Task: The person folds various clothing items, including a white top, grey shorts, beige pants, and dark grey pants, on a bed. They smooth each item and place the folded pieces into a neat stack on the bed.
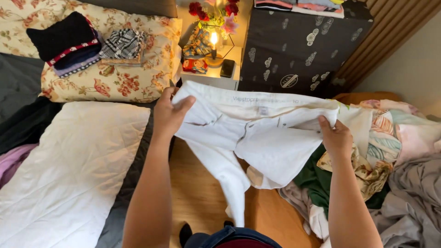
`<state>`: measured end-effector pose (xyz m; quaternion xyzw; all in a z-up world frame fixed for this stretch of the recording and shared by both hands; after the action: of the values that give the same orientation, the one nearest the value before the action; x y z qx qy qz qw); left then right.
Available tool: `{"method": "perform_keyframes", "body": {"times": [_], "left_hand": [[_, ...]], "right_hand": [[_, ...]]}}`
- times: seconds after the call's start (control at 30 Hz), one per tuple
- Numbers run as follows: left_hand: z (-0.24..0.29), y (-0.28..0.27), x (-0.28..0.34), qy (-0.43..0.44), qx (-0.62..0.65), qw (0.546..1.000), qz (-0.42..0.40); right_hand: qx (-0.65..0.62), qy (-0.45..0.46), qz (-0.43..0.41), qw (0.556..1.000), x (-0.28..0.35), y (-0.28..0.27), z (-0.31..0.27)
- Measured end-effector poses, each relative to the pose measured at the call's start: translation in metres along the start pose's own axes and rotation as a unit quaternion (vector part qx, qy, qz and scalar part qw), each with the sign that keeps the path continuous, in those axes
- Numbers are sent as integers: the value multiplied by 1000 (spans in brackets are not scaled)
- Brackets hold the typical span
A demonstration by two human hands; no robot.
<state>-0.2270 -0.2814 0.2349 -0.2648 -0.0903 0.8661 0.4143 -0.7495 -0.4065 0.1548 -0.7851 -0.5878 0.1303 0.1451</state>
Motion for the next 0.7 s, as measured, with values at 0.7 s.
{"method": "perform_keyframes", "body": {"times": [0.7], "left_hand": [[-54,-106,56,-85,-42,976,197]], "right_hand": [[-218,-134,-235,938,14,161,-56]]}}
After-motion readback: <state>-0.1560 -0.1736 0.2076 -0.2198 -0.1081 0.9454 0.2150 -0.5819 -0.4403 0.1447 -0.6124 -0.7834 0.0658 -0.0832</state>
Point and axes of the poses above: each hand's wrist, its own x-axis away from the middle knuckle, its own y-axis out of the palm, z = x × y, the point moved 8 cm from there along -x, towards the middle knuckle, and after that the axes turned 7 degrees about -x, right-handed, at the moved point
